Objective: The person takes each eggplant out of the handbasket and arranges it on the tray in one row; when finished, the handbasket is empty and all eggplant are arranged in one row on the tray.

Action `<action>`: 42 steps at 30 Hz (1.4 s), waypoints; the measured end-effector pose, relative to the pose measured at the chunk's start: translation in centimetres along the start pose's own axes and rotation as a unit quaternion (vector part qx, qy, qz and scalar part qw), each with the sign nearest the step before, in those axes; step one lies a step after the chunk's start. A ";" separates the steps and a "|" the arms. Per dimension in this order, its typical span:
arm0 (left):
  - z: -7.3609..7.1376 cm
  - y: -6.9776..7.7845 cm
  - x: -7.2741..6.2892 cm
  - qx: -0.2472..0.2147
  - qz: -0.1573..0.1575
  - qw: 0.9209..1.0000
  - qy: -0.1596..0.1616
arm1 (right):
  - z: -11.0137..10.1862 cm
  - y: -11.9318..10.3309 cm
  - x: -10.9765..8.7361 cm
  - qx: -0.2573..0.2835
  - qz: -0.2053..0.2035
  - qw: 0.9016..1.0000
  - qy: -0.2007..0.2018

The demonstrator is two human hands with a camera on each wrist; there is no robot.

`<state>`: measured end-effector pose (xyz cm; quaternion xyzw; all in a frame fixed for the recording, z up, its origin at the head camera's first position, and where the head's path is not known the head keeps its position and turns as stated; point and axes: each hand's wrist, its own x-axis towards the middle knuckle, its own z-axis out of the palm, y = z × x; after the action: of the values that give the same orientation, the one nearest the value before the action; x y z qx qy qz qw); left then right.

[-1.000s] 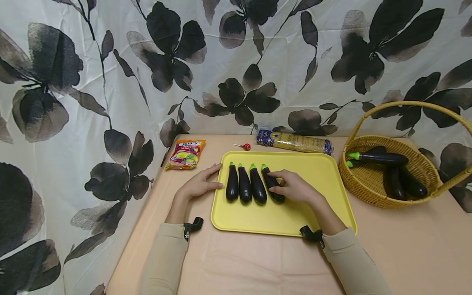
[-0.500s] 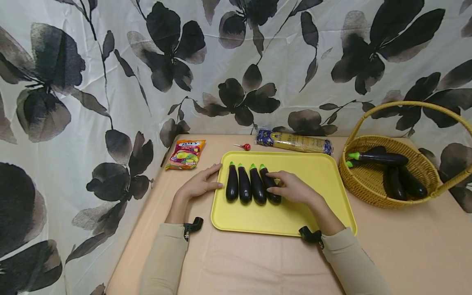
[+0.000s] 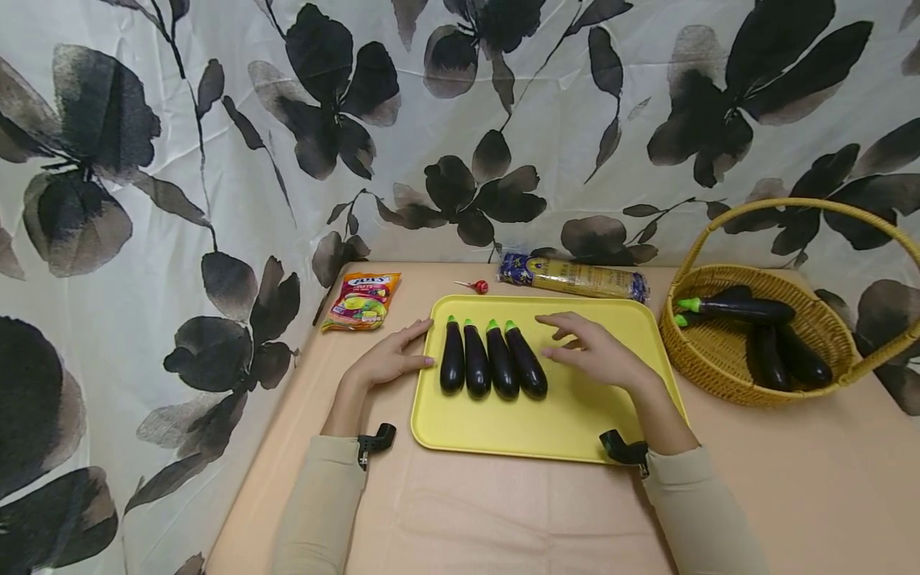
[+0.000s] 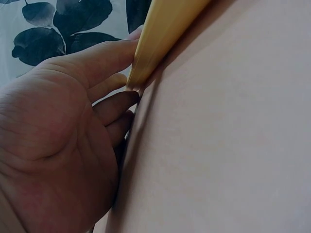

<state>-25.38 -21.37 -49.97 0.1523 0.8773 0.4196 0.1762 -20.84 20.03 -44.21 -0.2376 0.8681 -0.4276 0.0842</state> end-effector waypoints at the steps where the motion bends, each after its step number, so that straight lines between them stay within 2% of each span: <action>1: 0.0 0.0 0.0 0.000 0.000 1.000 0.000 | -0.7 0.1 -0.2 0.001 -0.006 1.000 0.017; 7: -0.1 0.2 -0.1 0.001 -0.003 1.000 -0.001 | -4.8 0.9 -2.4 -0.015 0.001 0.992 0.128; 12: -0.1 0.3 -0.1 0.000 -0.002 1.000 -0.003 | -7.1 1.8 -4.6 -0.050 0.042 0.974 0.215; 15: -0.1 0.3 0.0 0.000 -0.002 1.000 -0.004 | -8.3 2.7 -5.9 -0.080 0.065 0.965 0.242; 23: -0.1 0.3 -0.1 0.003 -0.001 1.000 -0.003 | -10.7 5.2 -8.3 -0.124 0.142 0.945 0.265; 27: -0.1 0.3 -0.1 0.002 0.000 1.000 -0.002 | -11.4 6.4 -9.1 -0.135 0.167 0.939 0.270; 37: 0.0 0.1 0.0 -0.003 -0.003 1.000 -0.003 | -11.4 8.4 -10.1 -0.168 0.199 0.919 0.296; 42: 0.0 0.2 0.0 -0.004 -0.005 1.000 -0.003 | -11.4 9.2 -10.1 -0.187 0.211 0.914 0.293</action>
<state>-25.33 -21.28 -49.81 0.1487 0.8761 0.4215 0.1809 -19.15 37.73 -44.93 0.0753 0.9478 -0.2804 -0.1318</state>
